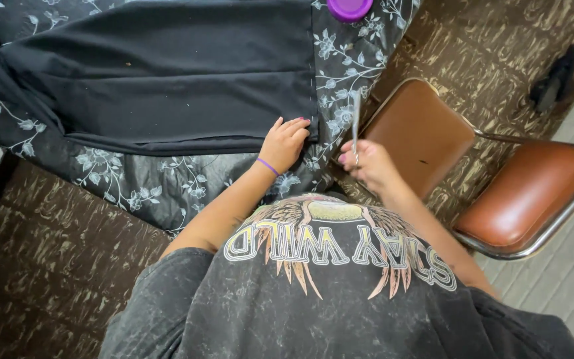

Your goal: The person uses scissors to cut a piece of black fabric laid out on a table. They trim the edges of the fabric, occasionally lifting and adjusting the material to continue cutting along the desired lines.

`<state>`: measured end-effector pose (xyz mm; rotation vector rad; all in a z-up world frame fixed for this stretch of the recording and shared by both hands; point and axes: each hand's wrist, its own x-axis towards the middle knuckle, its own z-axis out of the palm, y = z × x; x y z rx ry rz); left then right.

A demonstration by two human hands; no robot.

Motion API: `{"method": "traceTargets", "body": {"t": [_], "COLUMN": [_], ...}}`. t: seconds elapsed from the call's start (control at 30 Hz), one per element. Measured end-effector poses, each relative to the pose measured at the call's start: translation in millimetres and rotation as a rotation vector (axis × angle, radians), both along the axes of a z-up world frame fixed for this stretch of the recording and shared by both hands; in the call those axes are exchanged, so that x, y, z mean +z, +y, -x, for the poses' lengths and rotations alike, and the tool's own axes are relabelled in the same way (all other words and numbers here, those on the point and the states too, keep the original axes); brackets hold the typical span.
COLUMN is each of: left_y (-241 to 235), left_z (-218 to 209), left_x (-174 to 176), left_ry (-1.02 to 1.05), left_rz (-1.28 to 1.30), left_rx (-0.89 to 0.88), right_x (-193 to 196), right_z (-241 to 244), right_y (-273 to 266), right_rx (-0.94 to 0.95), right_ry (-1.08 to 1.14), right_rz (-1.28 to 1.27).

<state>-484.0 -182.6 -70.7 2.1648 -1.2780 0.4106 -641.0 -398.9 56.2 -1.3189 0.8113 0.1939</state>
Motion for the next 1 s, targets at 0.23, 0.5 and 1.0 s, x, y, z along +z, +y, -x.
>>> {"method": "traceTargets", "body": {"t": [0.23,0.5,1.0], "left_y": [3,5,3], "left_z": [2,1,3], "left_x": [5,12,6], "left_ry": [0.046,0.110,0.166], "left_rz": [0.041,0.066,0.104], "left_rx": [-0.032,-0.073,-0.107], "right_x": [-48,-55,-44], "right_z": [21,-5,-21], "right_y": [62,79,92], "right_rx": [-0.099,-0.103,-0.216], "right_ry": [-0.012,-0.154,-0.182], "right_rz": [-0.069,-0.021,0.026]}}
